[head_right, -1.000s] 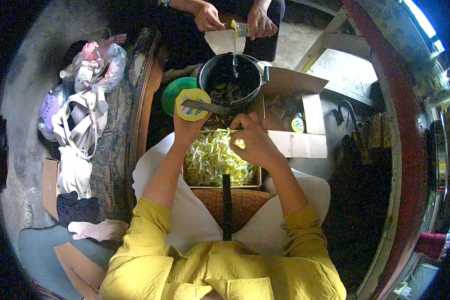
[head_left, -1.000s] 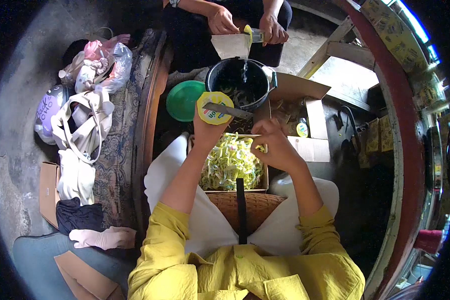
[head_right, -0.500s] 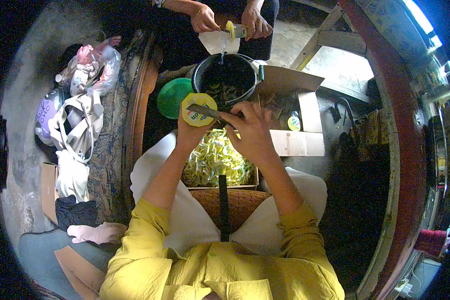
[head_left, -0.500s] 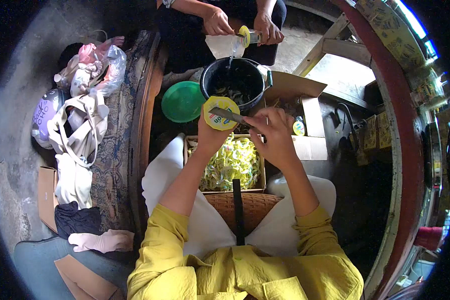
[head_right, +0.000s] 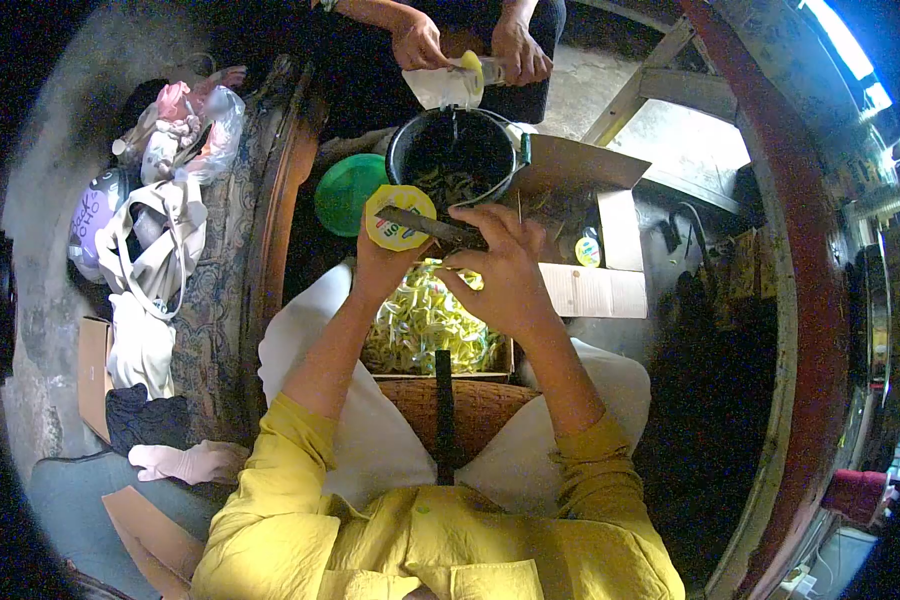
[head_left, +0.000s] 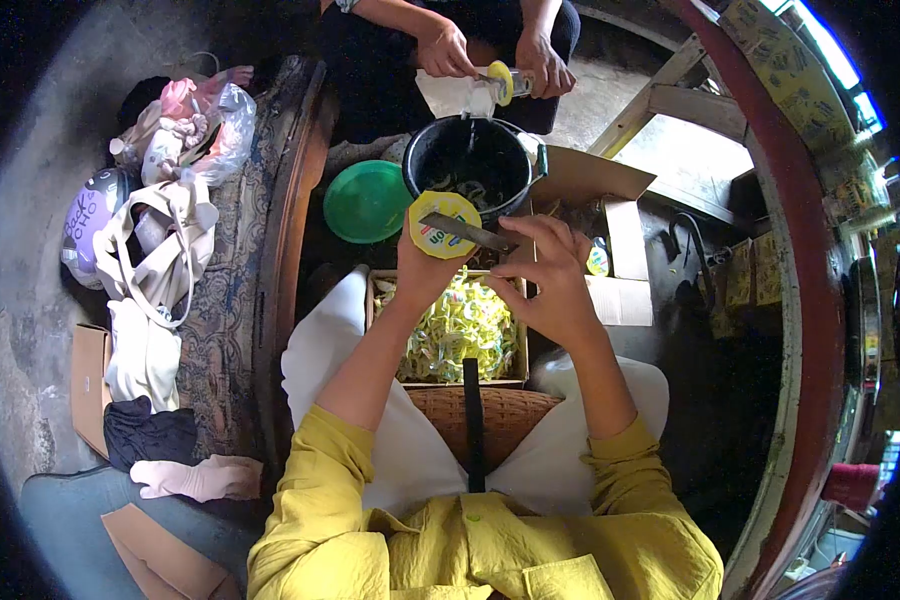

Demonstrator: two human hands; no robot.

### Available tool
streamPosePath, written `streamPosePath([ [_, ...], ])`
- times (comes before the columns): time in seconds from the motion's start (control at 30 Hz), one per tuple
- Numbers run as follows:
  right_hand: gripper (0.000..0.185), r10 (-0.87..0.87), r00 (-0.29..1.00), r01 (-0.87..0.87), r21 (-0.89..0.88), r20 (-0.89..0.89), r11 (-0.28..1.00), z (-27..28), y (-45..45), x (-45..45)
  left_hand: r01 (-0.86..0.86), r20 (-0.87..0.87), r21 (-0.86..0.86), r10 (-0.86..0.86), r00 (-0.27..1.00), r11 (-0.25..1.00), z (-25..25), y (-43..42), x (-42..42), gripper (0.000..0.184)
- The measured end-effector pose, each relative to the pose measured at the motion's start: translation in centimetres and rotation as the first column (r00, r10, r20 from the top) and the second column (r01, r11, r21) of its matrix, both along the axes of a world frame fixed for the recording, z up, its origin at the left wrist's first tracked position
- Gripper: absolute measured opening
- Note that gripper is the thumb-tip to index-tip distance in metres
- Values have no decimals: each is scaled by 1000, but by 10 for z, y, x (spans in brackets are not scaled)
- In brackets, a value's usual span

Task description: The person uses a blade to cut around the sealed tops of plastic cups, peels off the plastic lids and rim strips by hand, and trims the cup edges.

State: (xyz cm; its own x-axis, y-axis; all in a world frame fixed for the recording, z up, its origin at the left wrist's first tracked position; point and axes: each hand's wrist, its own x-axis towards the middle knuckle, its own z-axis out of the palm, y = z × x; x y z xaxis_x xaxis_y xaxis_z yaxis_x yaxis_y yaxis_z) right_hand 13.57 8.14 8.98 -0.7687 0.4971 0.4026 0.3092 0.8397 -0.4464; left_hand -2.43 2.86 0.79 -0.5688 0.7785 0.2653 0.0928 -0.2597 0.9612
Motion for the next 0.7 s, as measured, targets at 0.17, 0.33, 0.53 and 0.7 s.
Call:
streamPosePath([
  [0.17, 10, 21, 1000, -21, -19, 10, 1000, 0, 6, 6, -5, 11, 15, 5, 1000, 1000, -4, 2, -2, 62],
  [0.33, 7, 38, 985, -17, -126, 166, 992, -13, 14, 21, -61, -20, 16, 62, 998, 998, -4, 1, -11, 63],
  [0.53, 18, 165, 869, -51, -248, 466, 967, -105, 0, 19, -99, 18, 5, 99, 995, 995, -9, -1, -23, 63],
  [0.7, 35, 197, 875, -106, -222, 443, 969, -122, 3, 8, -45, 23, 44, 44, 999, 998, -4, -1, -20, 63],
])
